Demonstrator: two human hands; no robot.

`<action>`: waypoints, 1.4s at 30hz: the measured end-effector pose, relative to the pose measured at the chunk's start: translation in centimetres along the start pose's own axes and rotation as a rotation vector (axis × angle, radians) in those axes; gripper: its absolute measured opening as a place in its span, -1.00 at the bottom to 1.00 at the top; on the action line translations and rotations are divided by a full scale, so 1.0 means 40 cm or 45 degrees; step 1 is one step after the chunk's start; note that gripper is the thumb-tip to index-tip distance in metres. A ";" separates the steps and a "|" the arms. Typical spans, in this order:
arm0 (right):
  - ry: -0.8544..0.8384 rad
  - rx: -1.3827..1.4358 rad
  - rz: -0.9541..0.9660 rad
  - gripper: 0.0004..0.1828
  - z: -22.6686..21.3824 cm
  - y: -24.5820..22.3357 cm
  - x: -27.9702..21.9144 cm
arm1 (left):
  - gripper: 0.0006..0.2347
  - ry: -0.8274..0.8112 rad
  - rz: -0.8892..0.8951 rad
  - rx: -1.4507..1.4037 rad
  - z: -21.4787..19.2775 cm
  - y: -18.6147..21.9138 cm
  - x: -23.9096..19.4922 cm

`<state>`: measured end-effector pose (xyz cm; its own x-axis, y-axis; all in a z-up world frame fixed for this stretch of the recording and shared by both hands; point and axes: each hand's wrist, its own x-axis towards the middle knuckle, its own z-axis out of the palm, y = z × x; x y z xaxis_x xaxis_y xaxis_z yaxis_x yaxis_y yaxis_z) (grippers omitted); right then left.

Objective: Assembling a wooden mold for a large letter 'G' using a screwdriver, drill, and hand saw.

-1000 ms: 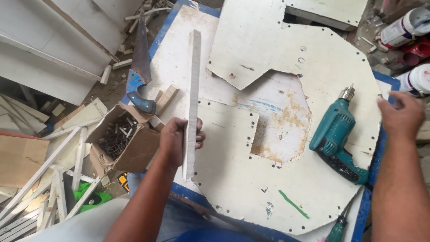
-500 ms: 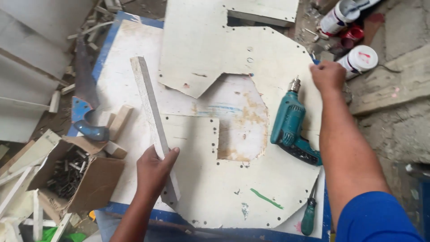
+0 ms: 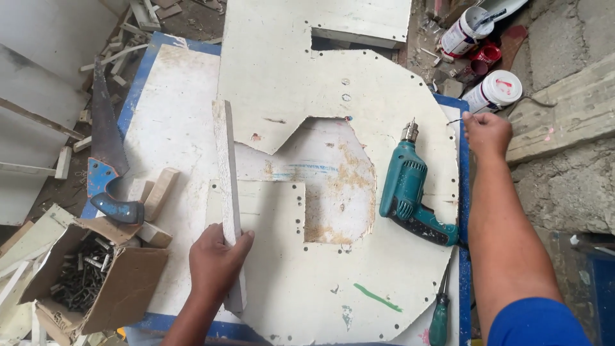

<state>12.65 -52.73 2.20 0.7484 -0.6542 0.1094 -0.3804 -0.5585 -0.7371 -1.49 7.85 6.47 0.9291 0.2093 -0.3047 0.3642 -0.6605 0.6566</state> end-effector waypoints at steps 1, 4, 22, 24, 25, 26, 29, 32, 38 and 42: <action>-0.032 -0.006 0.054 -0.76 0.012 -0.051 -0.001 | -0.48 0.000 -0.004 0.031 0.003 -0.002 0.001; -0.122 -0.310 -0.116 -0.78 0.078 -0.068 0.060 | -0.49 0.006 0.000 0.070 0.011 -0.014 0.003; -0.349 -0.812 0.037 -0.61 -0.082 -0.205 -0.074 | -0.49 0.027 0.032 -0.020 0.006 -0.013 0.004; -0.225 -1.056 -0.039 -0.56 -0.064 -0.131 -0.013 | -0.50 0.003 0.033 0.017 0.006 -0.017 -0.002; -0.212 -1.001 -0.055 -0.60 -0.052 -0.120 0.015 | -0.50 -0.008 0.018 0.010 0.004 -0.012 0.000; -0.199 -0.945 -0.070 -0.62 -0.041 -0.108 0.045 | -0.51 -0.019 0.002 0.003 0.003 -0.007 0.000; -0.147 -0.566 -0.241 -0.59 0.032 -0.061 0.110 | -0.51 -0.019 0.044 0.025 0.002 -0.005 0.002; -0.139 -0.546 -0.296 -0.52 0.046 -0.173 -0.004 | -0.50 -0.003 0.038 0.019 0.005 -0.009 -0.002; -0.143 -0.294 -0.428 -0.65 0.009 -0.118 -0.091 | -0.52 -0.010 0.035 0.038 0.002 -0.003 -0.001; -0.251 -0.248 -0.164 -0.31 -0.077 -0.219 -0.156 | -0.50 0.014 0.061 0.010 0.002 -0.005 -0.002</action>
<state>9.65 -45.33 10.05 0.8810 -0.4706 0.0478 -0.3584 -0.7300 -0.5820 -1.64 7.88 6.31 0.9461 0.1854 -0.2655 0.3189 -0.6757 0.6646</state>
